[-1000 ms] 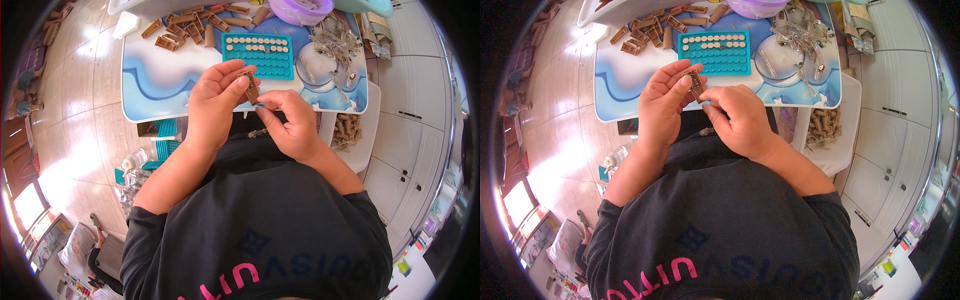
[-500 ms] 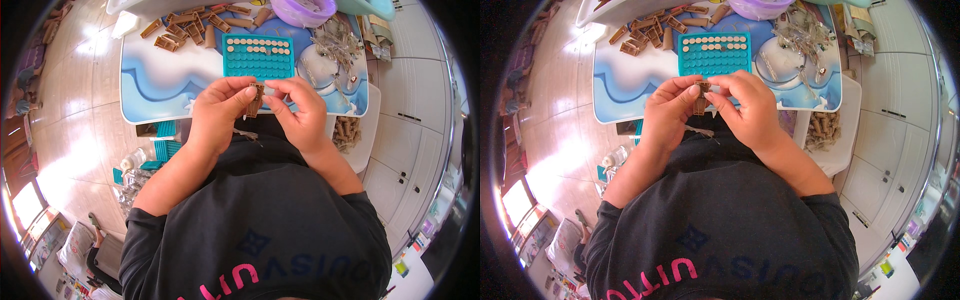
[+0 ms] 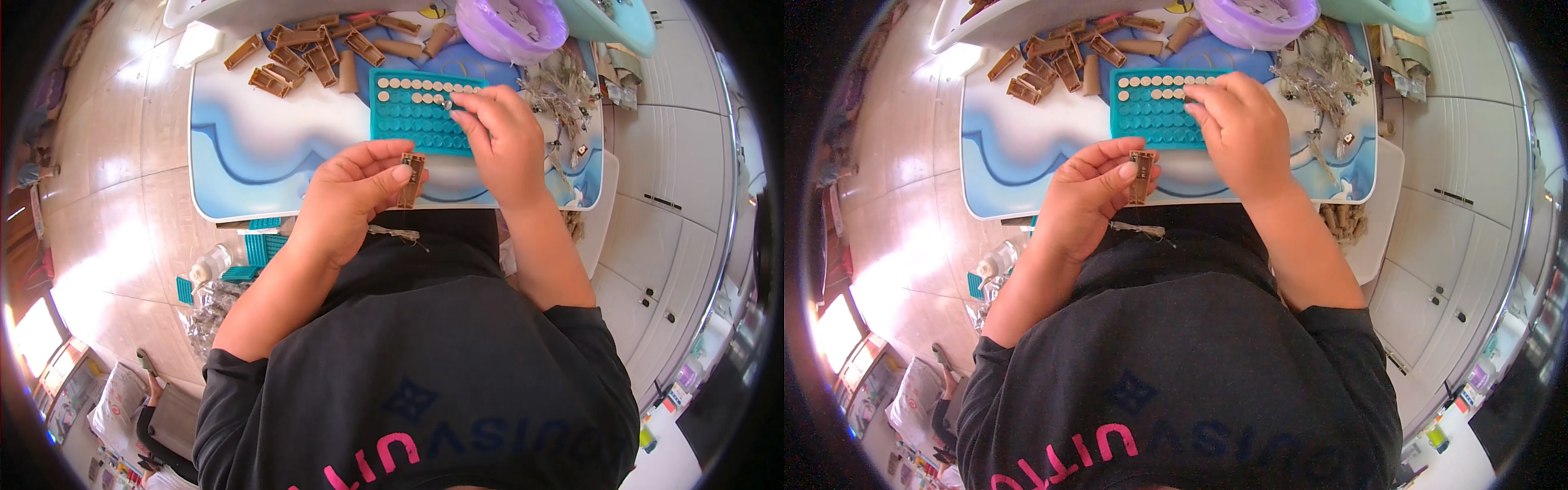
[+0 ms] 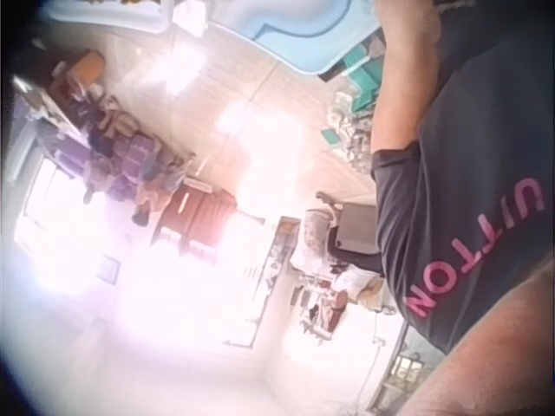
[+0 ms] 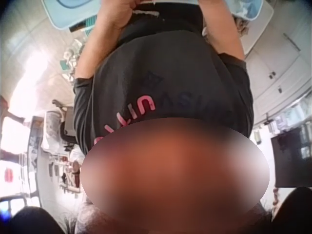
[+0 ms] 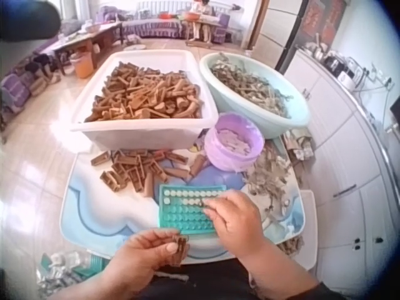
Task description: The person assembles small plastic components by hand into a larger unit at a workbench.
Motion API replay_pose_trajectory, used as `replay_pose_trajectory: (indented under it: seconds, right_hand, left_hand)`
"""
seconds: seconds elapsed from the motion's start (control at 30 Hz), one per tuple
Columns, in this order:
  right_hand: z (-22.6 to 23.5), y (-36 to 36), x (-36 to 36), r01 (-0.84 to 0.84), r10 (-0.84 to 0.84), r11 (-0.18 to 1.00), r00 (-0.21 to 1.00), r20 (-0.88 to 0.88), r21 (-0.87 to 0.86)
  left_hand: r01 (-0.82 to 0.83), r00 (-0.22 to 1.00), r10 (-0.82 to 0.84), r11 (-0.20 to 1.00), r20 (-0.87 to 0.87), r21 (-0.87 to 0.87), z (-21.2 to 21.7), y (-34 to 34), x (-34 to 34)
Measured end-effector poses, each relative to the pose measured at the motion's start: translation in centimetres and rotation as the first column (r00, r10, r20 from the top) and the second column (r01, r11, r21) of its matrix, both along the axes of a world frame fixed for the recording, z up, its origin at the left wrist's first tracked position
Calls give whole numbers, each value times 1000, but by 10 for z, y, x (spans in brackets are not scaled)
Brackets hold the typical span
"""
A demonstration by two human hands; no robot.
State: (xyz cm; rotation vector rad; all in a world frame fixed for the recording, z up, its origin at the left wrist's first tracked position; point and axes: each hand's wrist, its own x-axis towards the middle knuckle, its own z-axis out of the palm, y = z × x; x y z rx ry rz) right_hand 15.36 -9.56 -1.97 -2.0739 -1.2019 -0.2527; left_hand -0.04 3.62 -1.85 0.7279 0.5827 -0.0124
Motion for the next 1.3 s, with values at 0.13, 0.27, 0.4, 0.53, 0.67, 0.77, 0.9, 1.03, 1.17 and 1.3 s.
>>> replay_pose_trajectory:
  seconds: [0.13,0.27,0.4,0.53,0.67,0.77,0.9,1.03,1.17,1.3]
  right_hand:
    - [-14,5,15,-2,13,996,992,128,-87]
    - [-9,7,12,-39,50,996,988,144,-78]
    - [12,16,-15,-127,129,990,991,-26,65]
    - [13,26,-29,-218,220,973,975,-18,75]
    - [8,25,-32,-265,263,963,964,33,48]
    - [11,24,-26,-247,250,966,968,-33,77]
    - [-1,27,-2,-62,62,998,998,18,-6]
    - [-9,35,5,-58,66,995,992,106,-81]
    - [-7,35,3,-87,94,993,992,84,-85]
    - [7,33,-12,-152,161,984,981,-105,90]
  left_hand:
    - [-48,999,48,999,3,-6,-5,10,3]
    - [-106,994,107,994,9,-16,-2,14,5]
    - [-149,989,150,988,19,-26,-3,14,6]
    - [-149,988,151,988,29,-43,-7,15,7]
    - [-152,988,154,987,29,-58,-5,14,7]
    - [-156,988,156,986,11,-53,-6,15,7]
    - [-146,989,146,988,-9,-51,-4,15,8]
    - [-144,990,144,989,-4,-41,-4,16,9]
    - [-155,988,154,987,-13,-45,-2,15,10]
    - [-150,988,148,988,-45,-44,-3,16,10]
